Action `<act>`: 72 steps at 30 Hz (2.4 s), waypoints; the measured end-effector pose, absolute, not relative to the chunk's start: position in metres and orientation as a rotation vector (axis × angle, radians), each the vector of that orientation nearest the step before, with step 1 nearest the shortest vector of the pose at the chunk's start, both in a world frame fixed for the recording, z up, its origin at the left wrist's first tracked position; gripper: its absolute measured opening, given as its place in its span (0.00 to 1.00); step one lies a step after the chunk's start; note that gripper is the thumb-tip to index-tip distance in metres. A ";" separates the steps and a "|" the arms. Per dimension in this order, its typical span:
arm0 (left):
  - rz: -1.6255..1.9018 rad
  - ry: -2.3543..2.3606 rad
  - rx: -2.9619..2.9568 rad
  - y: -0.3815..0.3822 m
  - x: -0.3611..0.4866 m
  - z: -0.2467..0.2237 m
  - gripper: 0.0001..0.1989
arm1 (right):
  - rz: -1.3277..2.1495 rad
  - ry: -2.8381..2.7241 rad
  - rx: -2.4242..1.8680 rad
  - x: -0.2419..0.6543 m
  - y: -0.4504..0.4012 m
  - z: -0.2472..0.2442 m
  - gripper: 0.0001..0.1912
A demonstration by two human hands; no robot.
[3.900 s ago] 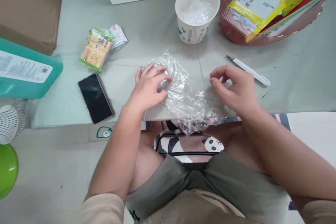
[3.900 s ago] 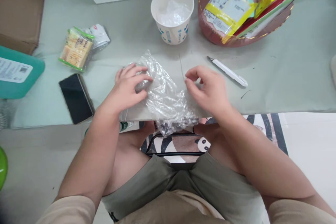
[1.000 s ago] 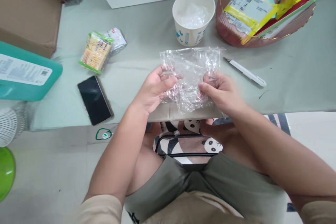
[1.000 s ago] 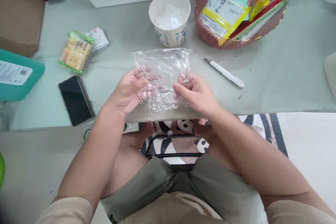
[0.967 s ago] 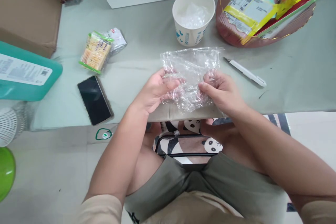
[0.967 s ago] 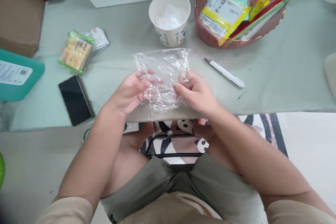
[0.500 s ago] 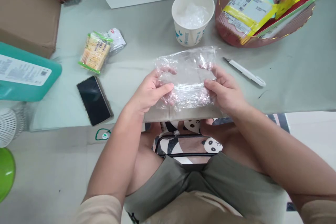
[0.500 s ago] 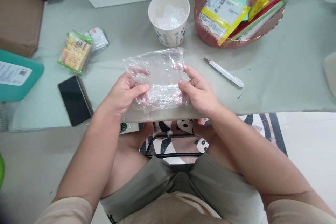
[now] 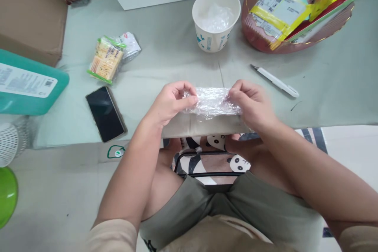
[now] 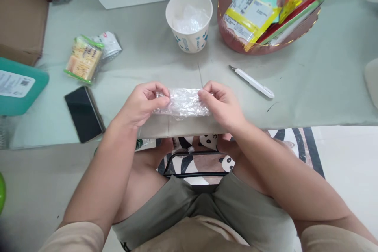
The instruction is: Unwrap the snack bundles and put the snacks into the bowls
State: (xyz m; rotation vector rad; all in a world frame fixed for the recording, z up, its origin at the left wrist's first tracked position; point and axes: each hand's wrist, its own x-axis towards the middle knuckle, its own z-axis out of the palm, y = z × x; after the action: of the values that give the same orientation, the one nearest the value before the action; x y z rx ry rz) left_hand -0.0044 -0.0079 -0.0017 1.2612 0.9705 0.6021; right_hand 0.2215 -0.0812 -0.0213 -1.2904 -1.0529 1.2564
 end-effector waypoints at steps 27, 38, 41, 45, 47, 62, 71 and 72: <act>0.652 0.870 1.389 -0.036 0.030 -0.011 0.15 | 1.159 -1.117 -1.357 0.206 -0.080 -0.023 0.18; 0.718 0.979 1.137 -0.029 0.025 -0.009 0.17 | 1.317 -1.109 -1.240 0.209 -0.078 -0.017 0.23; 0.596 0.961 1.152 -0.030 0.025 -0.007 0.12 | 1.258 -1.140 -1.292 0.208 -0.079 -0.015 0.20; 0.550 1.005 1.208 -0.031 0.022 -0.003 0.09 | 1.317 -1.222 -1.310 0.207 -0.080 -0.015 0.18; 0.534 0.982 1.165 -0.030 0.018 0.000 0.13 | 1.379 -1.212 -1.240 0.205 -0.080 -0.015 0.19; 0.634 0.907 1.291 -0.026 0.008 0.000 0.19 | 1.196 -1.291 -1.241 0.194 -0.084 -0.020 0.18; 0.703 0.974 1.262 -0.024 -0.002 0.008 0.18 | 0.440 -1.429 -1.478 0.216 -0.040 0.028 0.02; 0.706 0.987 1.259 -0.024 -0.003 0.008 0.17 | 0.320 -1.453 -1.487 0.220 -0.023 0.041 0.04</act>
State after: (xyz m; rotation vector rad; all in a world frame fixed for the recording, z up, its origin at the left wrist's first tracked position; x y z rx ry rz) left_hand -0.0028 -0.0239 0.0081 1.2593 0.9866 0.7064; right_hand 0.2200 -0.0230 0.0412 -1.4868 -1.4534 0.3202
